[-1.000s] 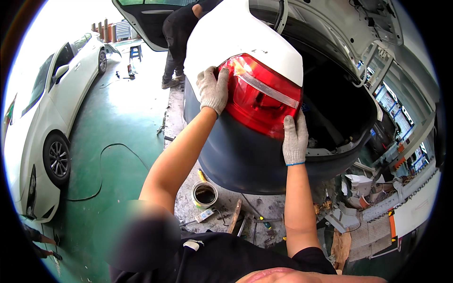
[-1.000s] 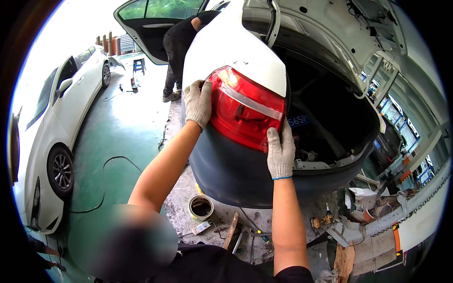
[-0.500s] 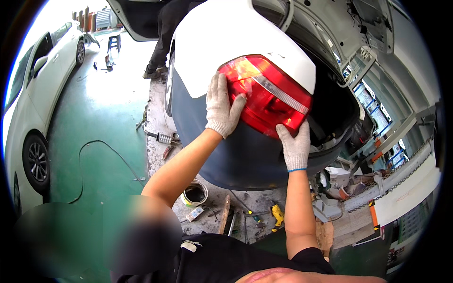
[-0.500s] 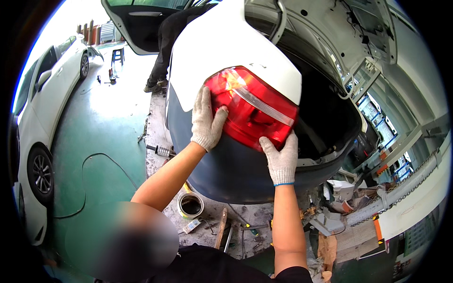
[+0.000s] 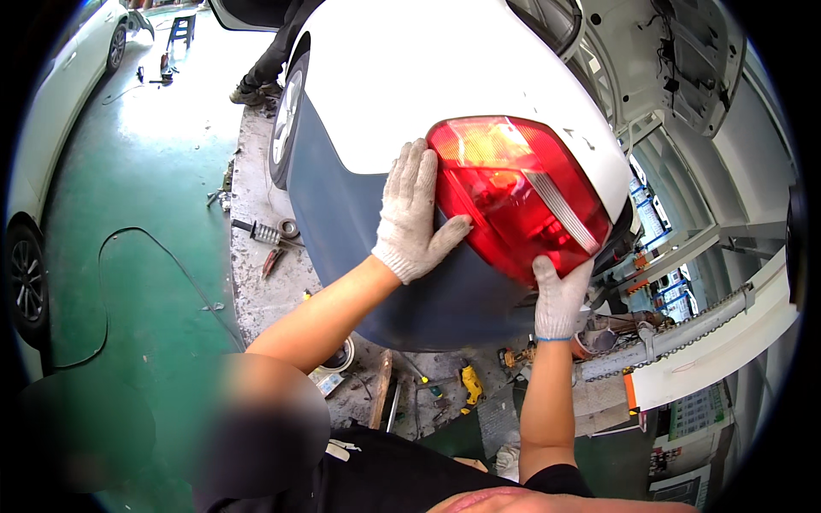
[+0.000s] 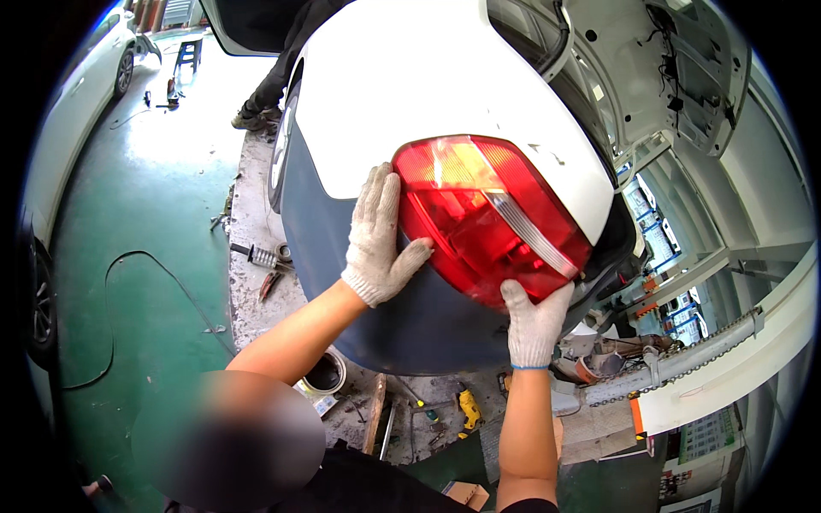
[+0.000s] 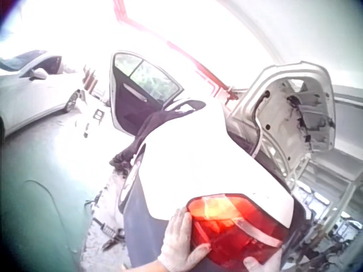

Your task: The person aligns and secures a white car trunk lid onto a bumper assembly using a hammer and a wooden block. They then unpack and fit a red taillight into the trunk lid, followed by attaching a black rubber seal along the edge.

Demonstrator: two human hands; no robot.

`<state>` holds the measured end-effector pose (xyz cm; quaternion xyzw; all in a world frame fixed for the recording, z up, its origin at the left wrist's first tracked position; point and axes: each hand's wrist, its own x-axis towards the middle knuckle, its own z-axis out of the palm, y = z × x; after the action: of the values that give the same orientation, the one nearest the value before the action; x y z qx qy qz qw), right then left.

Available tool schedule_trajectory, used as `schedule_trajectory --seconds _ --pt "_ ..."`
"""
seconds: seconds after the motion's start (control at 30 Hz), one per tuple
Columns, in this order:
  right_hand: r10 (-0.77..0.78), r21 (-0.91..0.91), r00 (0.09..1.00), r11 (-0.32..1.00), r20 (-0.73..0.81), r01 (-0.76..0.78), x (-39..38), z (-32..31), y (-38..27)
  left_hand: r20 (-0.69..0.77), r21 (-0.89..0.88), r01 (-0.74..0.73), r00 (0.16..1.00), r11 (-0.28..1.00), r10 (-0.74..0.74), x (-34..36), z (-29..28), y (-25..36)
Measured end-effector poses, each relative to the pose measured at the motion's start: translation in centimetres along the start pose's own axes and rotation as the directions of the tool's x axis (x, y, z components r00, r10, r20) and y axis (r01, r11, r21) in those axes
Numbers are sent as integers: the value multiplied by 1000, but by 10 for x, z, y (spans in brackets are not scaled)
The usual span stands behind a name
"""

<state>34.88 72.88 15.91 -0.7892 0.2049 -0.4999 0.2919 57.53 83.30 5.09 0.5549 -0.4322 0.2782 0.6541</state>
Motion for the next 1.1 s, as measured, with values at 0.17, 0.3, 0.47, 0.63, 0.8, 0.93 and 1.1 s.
schedule_trajectory --seconds 0.17,0.3,0.47,0.63,0.8,0.93,1.1 --pt "-50 -100 999 994 3 50 -1 -6 8 117 -17 -34 992 999 35 13 -18 -93" --pt "-16 -52 1000 999 -5 16 -4 -4 9 84 -27 -54 995 998 56 16 -12 -107" --pt "6 -51 1000 999 -9 -7 -8 -8 10 96 -34 -55 994 998 58 14 -11 -107" --pt "60 -78 997 995 -41 -63 -7 1 0 135 -25 -54 989 998 57 14 -10 -111" --pt "146 -148 988 977 -54 -152 -9 -7 -4 -97 -37 113 988 993 -116 52 -8 -98" --pt "60 -135 995 988 -83 -71 -8 -5 3 104 263 380 903 887 -417 52 -3 -122" --pt "91 -136 994 986 -56 -98 -7 -3 4 -542 -80 105 830 991 -131 84 26 -79"
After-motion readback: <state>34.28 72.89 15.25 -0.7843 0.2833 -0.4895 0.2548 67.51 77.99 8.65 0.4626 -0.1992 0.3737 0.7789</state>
